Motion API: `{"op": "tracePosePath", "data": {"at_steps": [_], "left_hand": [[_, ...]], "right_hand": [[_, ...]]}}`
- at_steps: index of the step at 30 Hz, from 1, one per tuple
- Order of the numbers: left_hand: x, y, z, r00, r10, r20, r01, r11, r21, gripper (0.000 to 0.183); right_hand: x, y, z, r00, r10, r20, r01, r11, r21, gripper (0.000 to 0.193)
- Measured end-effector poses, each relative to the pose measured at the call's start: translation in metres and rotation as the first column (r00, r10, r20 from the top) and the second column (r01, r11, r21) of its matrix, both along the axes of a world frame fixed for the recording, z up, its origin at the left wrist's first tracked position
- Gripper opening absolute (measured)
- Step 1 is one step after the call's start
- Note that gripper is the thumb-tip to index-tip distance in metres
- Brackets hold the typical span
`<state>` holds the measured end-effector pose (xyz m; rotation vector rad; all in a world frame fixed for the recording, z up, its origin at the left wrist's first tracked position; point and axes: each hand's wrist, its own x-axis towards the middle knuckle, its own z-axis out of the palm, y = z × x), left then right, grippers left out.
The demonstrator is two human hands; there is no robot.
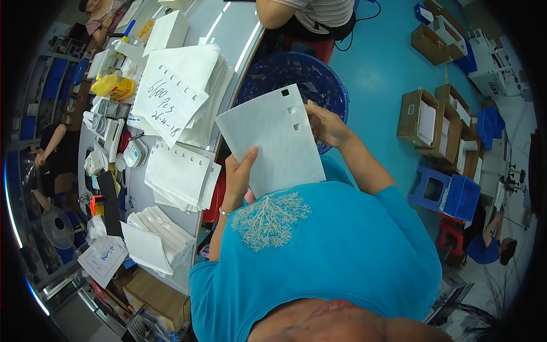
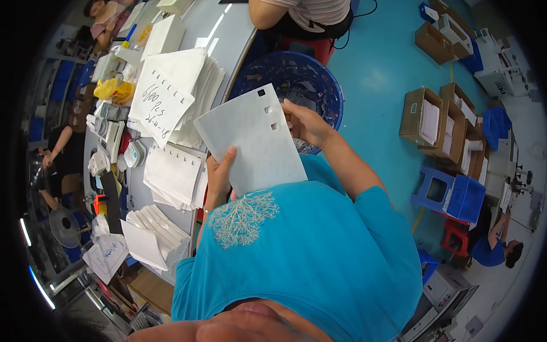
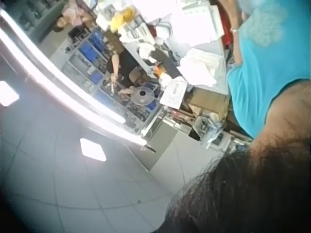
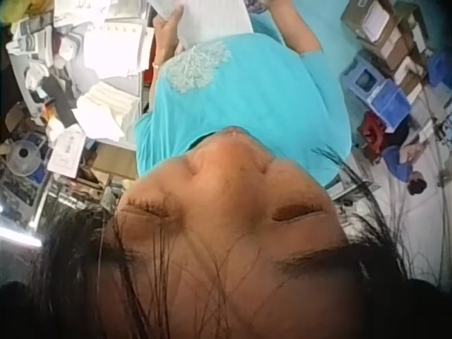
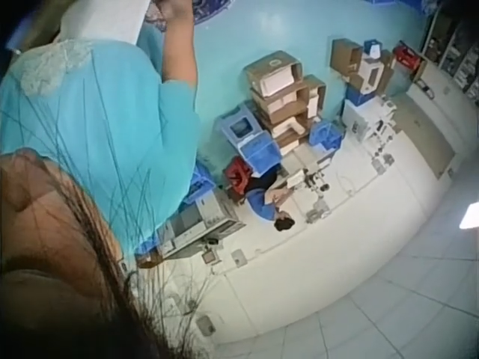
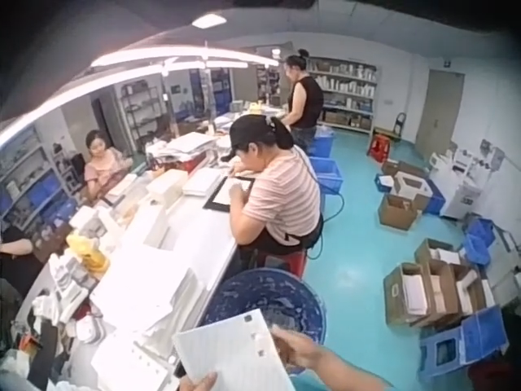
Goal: The recorder is inspecting, counting, and sorting stacks of white sheets or labels at various workbenches in a manufacturing facility.
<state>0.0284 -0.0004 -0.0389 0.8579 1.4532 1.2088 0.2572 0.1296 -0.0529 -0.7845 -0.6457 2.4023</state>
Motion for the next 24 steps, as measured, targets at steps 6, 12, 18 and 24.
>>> {"op": "tracePosePath", "data": {"at_steps": [6, 12, 18, 24], "left_hand": [[0.001, 0.011, -0.011, 0.988, 0.009, 0.152, -0.001, 0.999, -0.053, 0.041], [0.0, 0.019, -0.009, 0.992, -0.025, 0.126, 0.032, 0.998, -0.051, 0.04], [0.0, 0.026, -0.003, 0.998, -0.028, 0.061, 0.03, 0.999, -0.029, 0.041], [0.0, 0.03, -0.007, 0.995, -0.004, 0.096, 0.007, 1.0, -0.031, 0.042]], "right_hand": [[-0.022, 0.009, -0.028, 0.982, -0.168, -0.091, 0.179, 0.976, 0.128, 0.038], [-0.012, 0.012, -0.019, 0.987, -0.158, 0.008, 0.158, 0.987, -0.003, 0.03], [-0.017, -0.008, 0.0, 0.964, -0.134, 0.231, 0.152, 0.986, -0.064, 0.029], [-0.008, -0.003, 0.0, 0.987, -0.115, 0.113, 0.117, 0.993, -0.012, 0.032]]}}
